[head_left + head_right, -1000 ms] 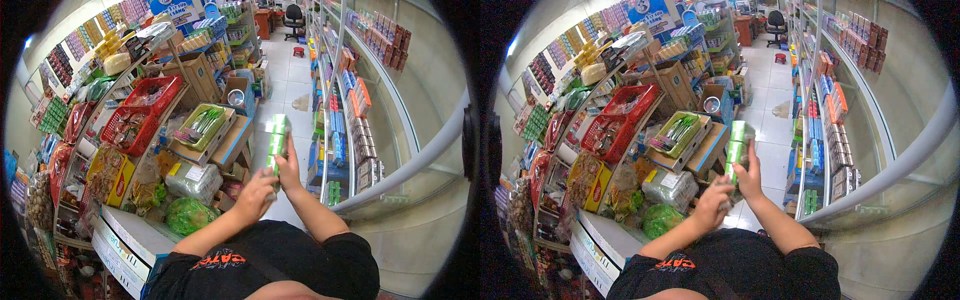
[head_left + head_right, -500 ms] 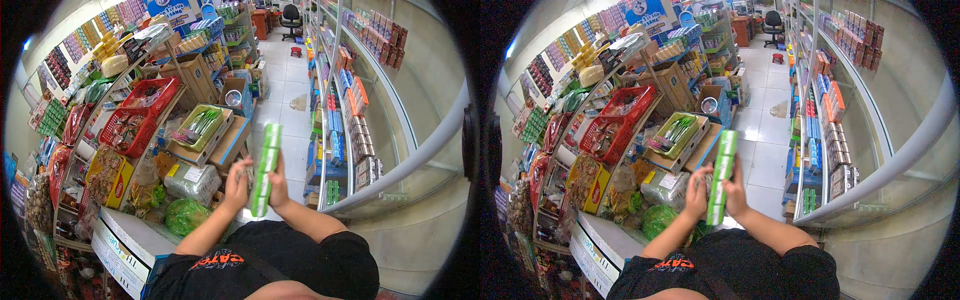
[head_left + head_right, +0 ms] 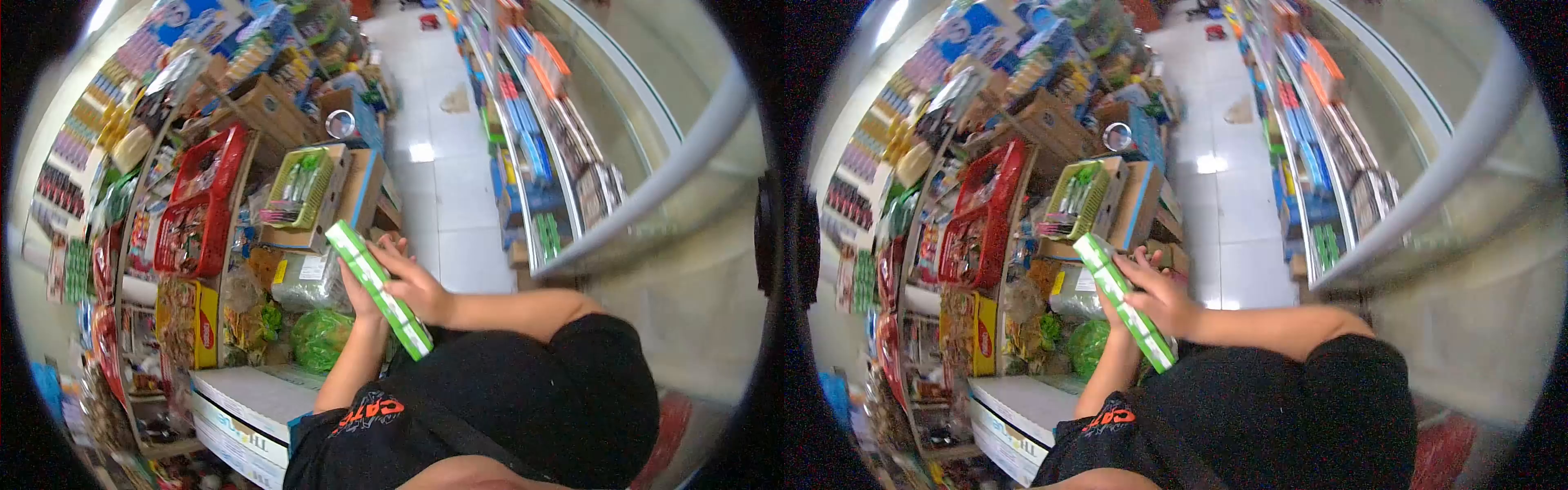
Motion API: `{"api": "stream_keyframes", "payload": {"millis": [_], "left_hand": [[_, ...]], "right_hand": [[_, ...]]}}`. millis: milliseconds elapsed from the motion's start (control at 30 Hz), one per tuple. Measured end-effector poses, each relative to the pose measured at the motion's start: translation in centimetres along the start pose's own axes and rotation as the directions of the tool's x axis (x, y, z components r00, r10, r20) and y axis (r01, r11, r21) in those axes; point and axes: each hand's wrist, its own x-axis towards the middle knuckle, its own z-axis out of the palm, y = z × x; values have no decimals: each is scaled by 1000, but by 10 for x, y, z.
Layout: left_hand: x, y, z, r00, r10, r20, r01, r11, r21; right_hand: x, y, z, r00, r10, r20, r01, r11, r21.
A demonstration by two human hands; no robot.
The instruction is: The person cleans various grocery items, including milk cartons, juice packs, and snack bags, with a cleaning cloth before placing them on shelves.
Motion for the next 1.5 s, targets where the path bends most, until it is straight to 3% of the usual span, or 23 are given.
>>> {"api": "stream_keyframes", "payload": {"millis": [100,133,233,333,433,467,567,633,733,767,833,900,967,1033,1100,1167,1200,1300,1333,1400,1500], "left_hand": [[-2,-12,-9,910,130,-394,24,932,361],[-1,-10,-6,903,118,-412,51,925,378],[5,4,-34,899,72,-433,35,971,236],[9,16,-42,868,221,-445,-35,921,389],[11,23,-40,894,204,-400,20,872,489],[10,24,-46,924,160,-346,65,828,557],[-7,11,-85,953,-76,-293,257,712,654],[-16,2,-122,938,-251,-240,329,416,848],[-16,3,-144,912,-291,-288,377,323,868],[-16,6,-158,943,-207,-262,316,302,899],[-11,36,-146,884,-202,-422,466,452,761],[-17,58,-203,813,-108,-572,513,596,618],[-25,87,-254,762,64,-644,471,628,620],[-28,111,-254,654,269,-707,476,579,661],[-25,118,-231,524,292,-800,419,730,541],[-31,118,-243,506,262,-822,385,784,487],[-41,116,-262,487,257,-835,458,739,495],[-22,76,-237,390,354,-850,583,619,526],[-21,70,-238,470,271,-840,584,618,526],[0,45,-202,435,243,-867,681,541,493],[8,24,-192,459,172,-872,732,483,480]], "right_hand": [[17,19,-7,974,214,75,-226,879,419],[20,17,-12,956,289,42,-290,920,263],[23,12,-31,904,375,203,-378,926,-29],[10,43,-19,961,275,-26,-274,941,-199],[21,43,-9,941,321,-111,-312,946,87],[22,24,-8,885,430,-178,-380,888,259],[36,70,-16,766,368,-527,-381,920,88],[41,103,-39,688,303,-660,-385,923,22],[32,165,-81,583,251,-773,-389,921,5],[23,184,-96,556,247,-794,-395,919,10],[4,216,-117,422,303,-854,-508,860,54],[-17,254,-147,289,327,-900,-621,780,83],[-37,293,-182,178,317,-932,-731,676,90],[-50,308,-214,145,305,-941,-761,642,91],[-53,314,-246,91,271,-958,-805,586,89],[-47,303,-274,16,210,-978,-855,511,95],[-55,319,-297,41,186,-982,-879,474,54],[-59,336,-361,97,228,-969,-926,376,-4],[-57,334,-377,132,241,-962,-940,338,-44],[-48,326,-405,209,274,-939,-955,264,-135],[-36,328,-433,189,394,-900,-981,27,-194]]}}
